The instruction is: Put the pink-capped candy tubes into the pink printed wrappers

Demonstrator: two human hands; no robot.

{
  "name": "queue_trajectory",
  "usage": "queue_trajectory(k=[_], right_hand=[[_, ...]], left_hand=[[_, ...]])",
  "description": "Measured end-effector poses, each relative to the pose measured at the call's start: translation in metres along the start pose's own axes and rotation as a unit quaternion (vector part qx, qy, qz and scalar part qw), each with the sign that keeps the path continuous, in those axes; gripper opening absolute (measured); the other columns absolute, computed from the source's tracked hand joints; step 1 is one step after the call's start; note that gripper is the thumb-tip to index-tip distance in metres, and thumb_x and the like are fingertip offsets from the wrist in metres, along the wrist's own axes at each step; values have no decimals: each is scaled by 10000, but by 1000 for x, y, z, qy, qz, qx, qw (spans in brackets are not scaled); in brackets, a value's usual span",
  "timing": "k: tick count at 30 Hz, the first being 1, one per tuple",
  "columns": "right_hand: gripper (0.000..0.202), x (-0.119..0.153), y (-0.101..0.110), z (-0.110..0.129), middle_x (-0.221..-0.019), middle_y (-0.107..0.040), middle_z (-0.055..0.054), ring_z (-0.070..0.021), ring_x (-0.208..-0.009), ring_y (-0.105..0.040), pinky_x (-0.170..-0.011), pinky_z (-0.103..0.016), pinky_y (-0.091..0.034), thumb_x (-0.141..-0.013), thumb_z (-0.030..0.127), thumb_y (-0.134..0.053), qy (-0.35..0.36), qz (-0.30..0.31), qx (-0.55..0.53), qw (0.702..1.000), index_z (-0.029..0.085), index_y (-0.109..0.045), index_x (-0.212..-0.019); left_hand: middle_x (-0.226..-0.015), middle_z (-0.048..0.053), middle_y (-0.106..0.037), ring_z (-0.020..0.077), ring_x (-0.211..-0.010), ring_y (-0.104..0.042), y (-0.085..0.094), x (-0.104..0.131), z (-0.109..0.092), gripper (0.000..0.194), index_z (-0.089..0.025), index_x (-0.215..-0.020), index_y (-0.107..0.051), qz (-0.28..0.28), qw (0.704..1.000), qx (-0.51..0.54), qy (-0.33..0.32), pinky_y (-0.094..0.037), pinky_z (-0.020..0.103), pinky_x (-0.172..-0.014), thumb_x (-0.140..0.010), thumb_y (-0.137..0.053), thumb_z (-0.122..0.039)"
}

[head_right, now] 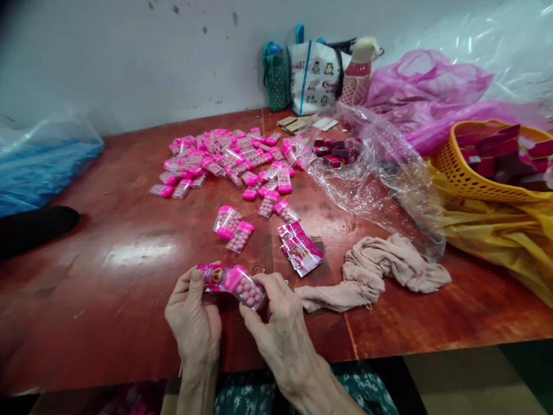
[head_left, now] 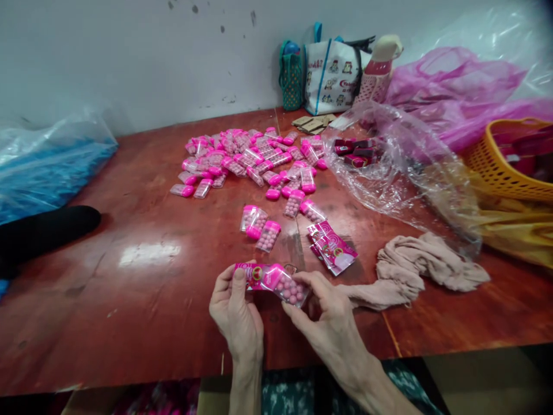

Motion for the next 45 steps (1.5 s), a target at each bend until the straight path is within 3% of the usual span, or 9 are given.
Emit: queue_trajectory(k=[4,11,14,19,25,29,33,41,45], right_hand=[[290,2,-3,-3,-840,-575,-23,-163,-768,-544,-697,-266,-442,-709,43,-595,26,-27,9,999,167,-548,-967],[303,3,0,-7,-906,-592,-39,-176,-812,-567,-734,-289,-467,-732,79,-580,22,-48,-9,999,188,-549,-1013],[283,3,-3,-11,-941,-607,-41,-174,-820,-591,-725,-290,-491,-774,151,-571,-42,-9,-113,993,201,-542,-1052],[260,6,-13,-18,-941,-624,-24,-129,-754,-615,-663,-233,-517,-808,227,-563,-126,18,-299,946,207,-520,-1064],[346,11,-8,-24,-1040,-630,-61,-177,-876,-618,-772,-303,-510,-739,238,-652,-100,-85,-200,971,204,-572,-1074],[371,11,-13,-29,-891,-655,-55,-160,-713,-627,-641,-285,-534,-733,257,-663,-133,-57,-235,961,206,-584,-1092],[361,12,-16,-31,-886,-641,-47,-121,-611,-595,-528,-233,-509,-742,256,-656,-149,-60,-288,944,207,-574,-1090],[369,18,-10,-21,-1061,-609,-79,-180,-823,-603,-732,-320,-505,-734,234,-663,-76,-147,-174,971,183,-586,-1092],[298,13,-19,-24,-979,-639,-61,-152,-733,-620,-617,-262,-520,-766,221,-632,-125,-66,-274,951,204,-573,-1057]], left_hand=[[-811,37,-686,155,-729,-639,-7,3,1,265,-167,-920,-597,41,999,21,17,-486,285,-699,-688,-681,-264],[-728,21,-691,135,-695,-631,-20,13,11,177,-137,-778,-651,82,986,55,136,-486,276,-734,-618,-727,-149],[-738,39,-698,144,-705,-638,-21,12,16,158,-132,-790,-663,98,976,61,183,-486,276,-733,-645,-711,-171],[-704,36,-696,135,-700,-639,-25,17,20,138,-124,-730,-661,97,969,109,201,-479,241,-723,-645,-716,-218],[-730,42,-681,156,-712,-633,-36,32,23,125,-120,-786,-642,130,952,152,232,-468,286,-715,-690,-676,-192],[-707,51,-662,132,-582,-596,-32,32,24,142,-111,-806,-619,152,936,174,264,-440,236,-509,-719,-649,-218],[-648,39,-621,69,-368,-433,-31,36,25,234,-113,-794,-590,188,917,168,308,-281,201,-316,-726,-634,-333],[-556,-11,-512,51,-426,-413,-35,43,27,230,-104,-701,-598,182,912,171,325,-289,175,-364,-652,-706,-301],[-541,-35,-478,38,-376,-339,-29,42,21,266,-125,-783,-603,186,915,148,327,-247,170,-329,-721,-635,-382]])
Point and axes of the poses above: each hand's wrist, its own x-axis away from the middle knuckle, its own y-axis out of the back of the hand, z = x × y, the point moved 4 cm from there along -x, towards the middle knuckle
